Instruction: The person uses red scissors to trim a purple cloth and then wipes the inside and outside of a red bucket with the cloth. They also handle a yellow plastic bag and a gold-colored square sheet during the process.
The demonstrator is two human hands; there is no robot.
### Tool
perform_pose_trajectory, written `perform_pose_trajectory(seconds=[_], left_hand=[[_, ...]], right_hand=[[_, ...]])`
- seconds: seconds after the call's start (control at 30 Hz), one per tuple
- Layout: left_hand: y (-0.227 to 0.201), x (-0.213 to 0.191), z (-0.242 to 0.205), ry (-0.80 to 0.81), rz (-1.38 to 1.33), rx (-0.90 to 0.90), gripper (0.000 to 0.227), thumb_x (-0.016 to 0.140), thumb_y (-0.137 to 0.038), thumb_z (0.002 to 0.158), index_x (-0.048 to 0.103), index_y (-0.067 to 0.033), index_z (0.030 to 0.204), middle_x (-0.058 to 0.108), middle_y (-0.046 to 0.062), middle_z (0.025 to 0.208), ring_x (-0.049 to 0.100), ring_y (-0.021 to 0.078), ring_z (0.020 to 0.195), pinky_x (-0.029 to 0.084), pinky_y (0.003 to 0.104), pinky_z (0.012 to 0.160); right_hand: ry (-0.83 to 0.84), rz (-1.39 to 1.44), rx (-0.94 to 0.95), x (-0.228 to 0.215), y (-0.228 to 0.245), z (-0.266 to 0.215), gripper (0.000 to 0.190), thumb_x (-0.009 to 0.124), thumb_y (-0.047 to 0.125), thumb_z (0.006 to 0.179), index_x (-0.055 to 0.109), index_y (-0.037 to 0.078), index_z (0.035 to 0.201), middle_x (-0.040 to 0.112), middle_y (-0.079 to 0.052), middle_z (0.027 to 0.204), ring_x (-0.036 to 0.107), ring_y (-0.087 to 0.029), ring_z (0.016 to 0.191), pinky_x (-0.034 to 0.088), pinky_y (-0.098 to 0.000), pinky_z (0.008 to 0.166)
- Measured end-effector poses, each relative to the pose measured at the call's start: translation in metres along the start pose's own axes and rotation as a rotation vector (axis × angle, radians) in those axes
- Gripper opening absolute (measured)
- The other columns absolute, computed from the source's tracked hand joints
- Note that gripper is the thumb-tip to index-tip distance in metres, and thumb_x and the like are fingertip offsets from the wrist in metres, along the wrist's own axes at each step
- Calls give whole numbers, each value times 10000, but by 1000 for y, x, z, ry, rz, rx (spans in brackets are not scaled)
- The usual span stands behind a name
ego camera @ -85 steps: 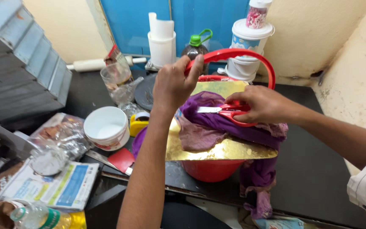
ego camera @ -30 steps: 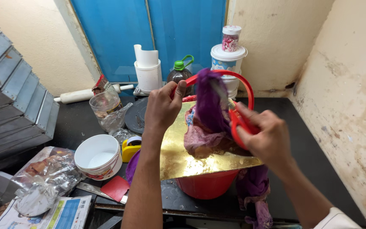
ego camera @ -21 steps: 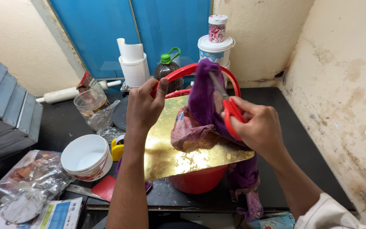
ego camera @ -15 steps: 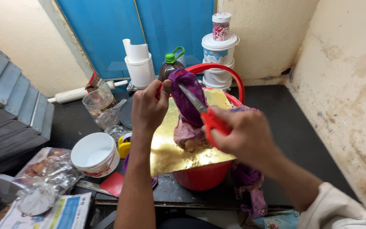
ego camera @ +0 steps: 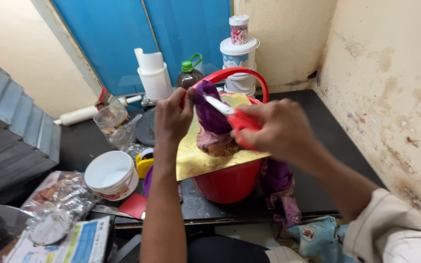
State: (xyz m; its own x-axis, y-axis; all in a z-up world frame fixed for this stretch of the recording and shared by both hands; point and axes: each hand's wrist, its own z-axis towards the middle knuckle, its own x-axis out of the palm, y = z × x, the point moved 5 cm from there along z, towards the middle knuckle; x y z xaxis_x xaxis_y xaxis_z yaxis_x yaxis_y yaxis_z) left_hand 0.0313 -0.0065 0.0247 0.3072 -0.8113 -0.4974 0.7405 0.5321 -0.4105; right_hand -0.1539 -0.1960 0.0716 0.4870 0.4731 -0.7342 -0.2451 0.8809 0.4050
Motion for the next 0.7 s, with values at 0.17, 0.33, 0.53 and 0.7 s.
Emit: perform_pose_trajectory(seconds=[0.17, 0.33, 0.53, 0.7], left_hand=[[-2, 1, -4, -33, -22, 102, 502, 544, -458, 1076, 584, -96, 730, 548, 45, 510, 517, 182, 406, 393, 404, 396], [-9, -5, -11, 29, -100, 22, 493, 545, -474, 1040, 612, -86, 743, 573, 71, 506, 562, 243, 394, 418, 427, 393], [-16, -16, -13, -32, -105, 39, 546, 587, -508, 1011, 611, -57, 706, 561, 111, 495, 590, 276, 421, 426, 454, 436], [-8, -16, -1, -49, -60, 39, 620, 598, -547, 1012, 588, -54, 636, 549, 105, 486, 577, 259, 417, 427, 437, 453]], right_hand=[[50, 354, 127, 2, -50, 9, 485, 765, 144, 708, 760, 43, 1182, 825, -96, 903, 765, -135, 739, 605, -297, 733], [148, 593, 144, 1, -51, 12, 461, 729, 103, 738, 743, 20, 1191, 816, -118, 951, 812, -122, 767, 646, -272, 779], [24, 308, 109, 7, -49, -1, 471, 774, 78, 751, 750, 32, 1219, 805, -106, 941, 752, -138, 728, 623, -272, 737], [44, 201, 96, 17, -58, -2, 496, 785, 100, 735, 750, 51, 1228, 811, -121, 865, 757, -140, 692, 613, -289, 716]])
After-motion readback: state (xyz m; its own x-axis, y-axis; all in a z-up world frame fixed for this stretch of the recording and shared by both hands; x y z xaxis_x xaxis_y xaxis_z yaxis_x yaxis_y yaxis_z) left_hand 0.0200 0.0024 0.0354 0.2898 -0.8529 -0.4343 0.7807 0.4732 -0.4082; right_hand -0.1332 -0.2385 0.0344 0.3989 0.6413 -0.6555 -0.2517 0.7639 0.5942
